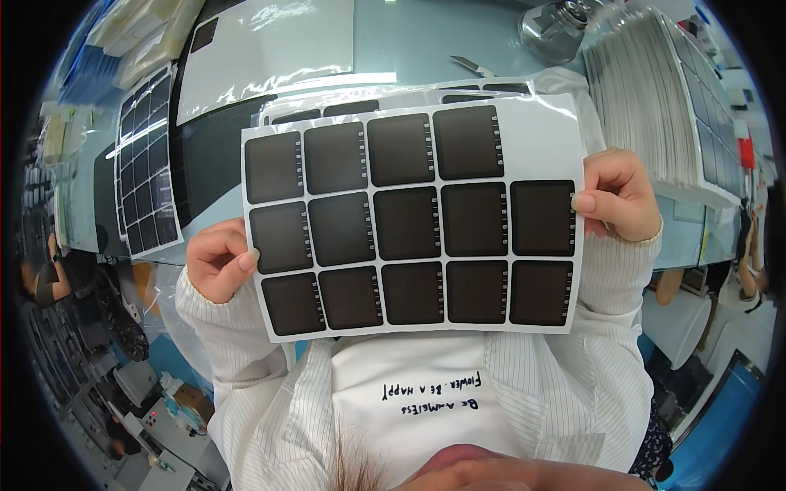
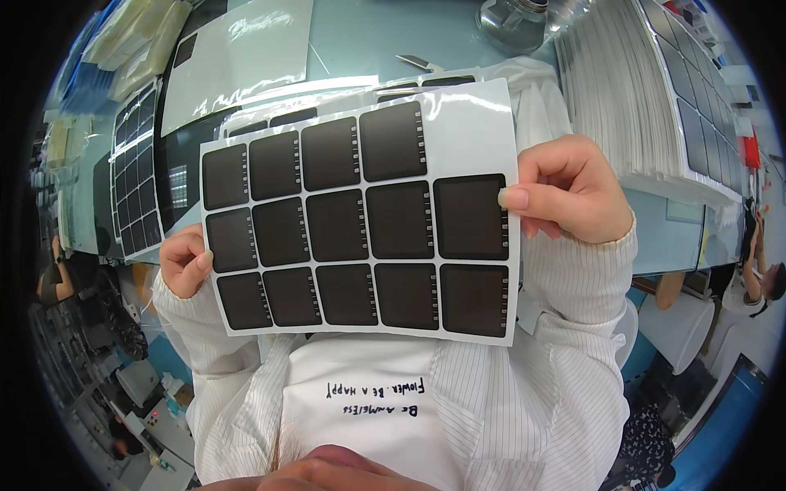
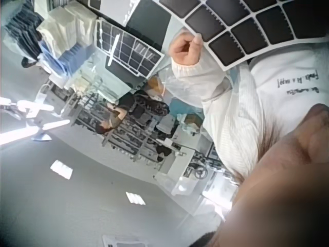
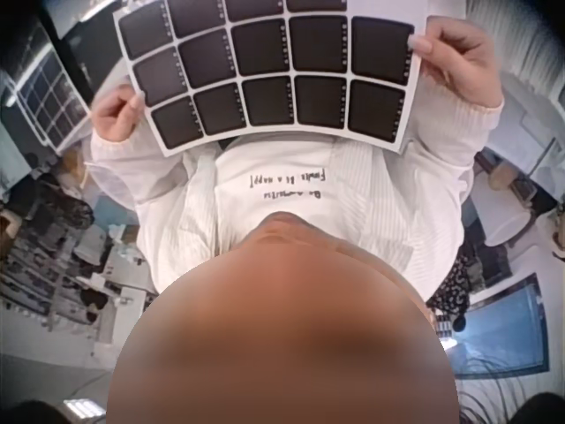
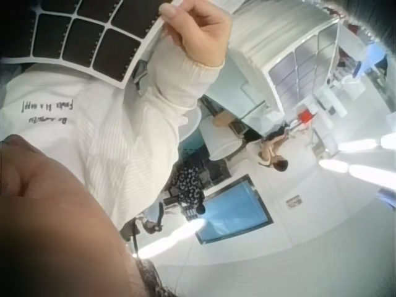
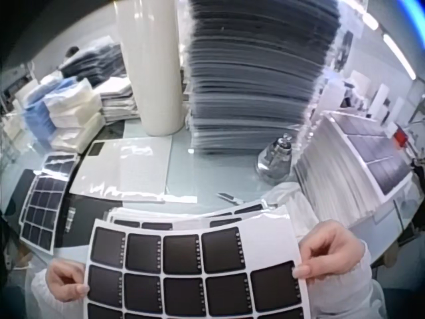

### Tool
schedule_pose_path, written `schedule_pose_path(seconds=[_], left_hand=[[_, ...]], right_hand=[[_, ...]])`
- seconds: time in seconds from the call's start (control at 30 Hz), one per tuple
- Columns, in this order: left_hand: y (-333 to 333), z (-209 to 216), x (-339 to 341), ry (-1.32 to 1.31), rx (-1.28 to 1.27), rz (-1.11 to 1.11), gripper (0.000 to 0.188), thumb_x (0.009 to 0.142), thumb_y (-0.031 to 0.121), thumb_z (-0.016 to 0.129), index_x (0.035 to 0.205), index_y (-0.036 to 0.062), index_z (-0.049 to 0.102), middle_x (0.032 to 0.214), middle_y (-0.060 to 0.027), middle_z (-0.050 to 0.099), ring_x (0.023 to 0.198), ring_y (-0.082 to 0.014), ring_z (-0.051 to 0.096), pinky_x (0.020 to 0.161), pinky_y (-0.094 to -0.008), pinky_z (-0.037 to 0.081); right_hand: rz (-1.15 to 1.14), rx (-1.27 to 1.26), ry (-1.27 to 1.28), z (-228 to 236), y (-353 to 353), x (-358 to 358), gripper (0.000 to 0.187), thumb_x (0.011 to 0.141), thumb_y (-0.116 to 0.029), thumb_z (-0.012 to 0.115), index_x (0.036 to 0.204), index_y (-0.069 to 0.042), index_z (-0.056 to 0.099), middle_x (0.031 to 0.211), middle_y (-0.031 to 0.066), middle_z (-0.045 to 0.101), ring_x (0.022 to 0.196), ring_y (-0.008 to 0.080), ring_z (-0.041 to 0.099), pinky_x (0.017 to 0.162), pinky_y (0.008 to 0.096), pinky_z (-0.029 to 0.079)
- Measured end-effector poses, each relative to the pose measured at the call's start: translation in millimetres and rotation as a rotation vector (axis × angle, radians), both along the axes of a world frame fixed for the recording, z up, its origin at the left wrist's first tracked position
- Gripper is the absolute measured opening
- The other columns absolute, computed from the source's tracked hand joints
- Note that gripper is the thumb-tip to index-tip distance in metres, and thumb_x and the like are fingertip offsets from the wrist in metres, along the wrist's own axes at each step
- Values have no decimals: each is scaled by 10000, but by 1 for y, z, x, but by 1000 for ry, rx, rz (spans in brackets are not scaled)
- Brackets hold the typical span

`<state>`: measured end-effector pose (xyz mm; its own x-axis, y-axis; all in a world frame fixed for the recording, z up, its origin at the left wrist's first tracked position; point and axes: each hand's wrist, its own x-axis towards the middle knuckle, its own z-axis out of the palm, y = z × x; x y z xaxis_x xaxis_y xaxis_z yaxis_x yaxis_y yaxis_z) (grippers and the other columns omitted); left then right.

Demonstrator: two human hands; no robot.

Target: Inspecting and cleaning flexible solar panels using a wipe.

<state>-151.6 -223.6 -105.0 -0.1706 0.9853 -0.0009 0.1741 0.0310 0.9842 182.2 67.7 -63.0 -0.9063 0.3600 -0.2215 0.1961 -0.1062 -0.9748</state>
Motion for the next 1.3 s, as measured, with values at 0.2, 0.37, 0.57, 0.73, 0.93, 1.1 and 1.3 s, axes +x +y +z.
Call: schedule_pose_path(seconds=[0.2, 0.37, 0.57, 0.73, 0.93, 1.1, 1.3], left_hand=[[1, -1, -4, -67, -32, 47, 196, 760, 76, 588, 592, -1, 521, 607, -46, 507, 518, -109, 418, 496, -250, 315], [0, -1, -3, -45, -18, 50, 200, 769, 89, 584, 600, -2, 527, 616, -46, 512, 529, -104, 421, 491, -247, 313], [5, 4, 0, -49, -21, 22, 173, 769, 75, 573, 619, -4, 544, 642, -62, 540, 541, -113, 447, 506, -246, 339], [1, 0, -2, -46, -10, 34, 184, 770, 81, 576, 611, -3, 535, 625, -55, 523, 539, -106, 437, 503, -242, 330], [3, 1, -4, -80, -7, 40, 203, 774, 86, 571, 596, 7, 515, 632, -48, 520, 546, -103, 436, 512, -246, 334], [2, 5, -3, -116, 32, 66, 224, 785, 103, 565, 590, 13, 501, 680, -70, 557, 591, -115, 477, 556, -252, 374], [7, 7, -3, -178, 44, 72, 214, 794, 101, 566, 613, 12, 497, 780, -98, 577, 699, -143, 523, 666, -269, 405]], right_hand=[[-83, -60, 23, -3, 2, 4, 219, 794, -131, 607, 618, -15, 548, 518, 40, 537, 350, 45, 403, 339, 184, 274], [-90, -77, 43, -5, 3, 4, 204, 806, -127, 580, 644, -9, 539, 549, 50, 556, 350, 36, 390, 333, 181, 275], [-96, -113, 124, -5, 0, 4, 187, 804, -124, 591, 654, -16, 563, 556, 37, 558, 370, 38, 396, 349, 179, 271], [-107, -126, 128, -4, 0, 5, 186, 805, -125, 589, 655, -20, 559, 560, 38, 556, 378, 38, 395, 357, 181, 272], [-109, -94, 106, -1, -2, 5, 201, 808, -132, 579, 666, 5, 541, 586, 64, 561, 370, 35, 371, 340, 185, 248], [-151, -91, 59, -3, -5, 0, 202, 811, -146, 606, 649, -32, 569, 514, 8, 511, 378, 42, 392, 377, 184, 273], [-145, -79, 62, -4, -3, 0, 198, 819, -112, 568, 650, -26, 511, 550, 14, 516, 367, 26, 353, 348, 173, 245]])
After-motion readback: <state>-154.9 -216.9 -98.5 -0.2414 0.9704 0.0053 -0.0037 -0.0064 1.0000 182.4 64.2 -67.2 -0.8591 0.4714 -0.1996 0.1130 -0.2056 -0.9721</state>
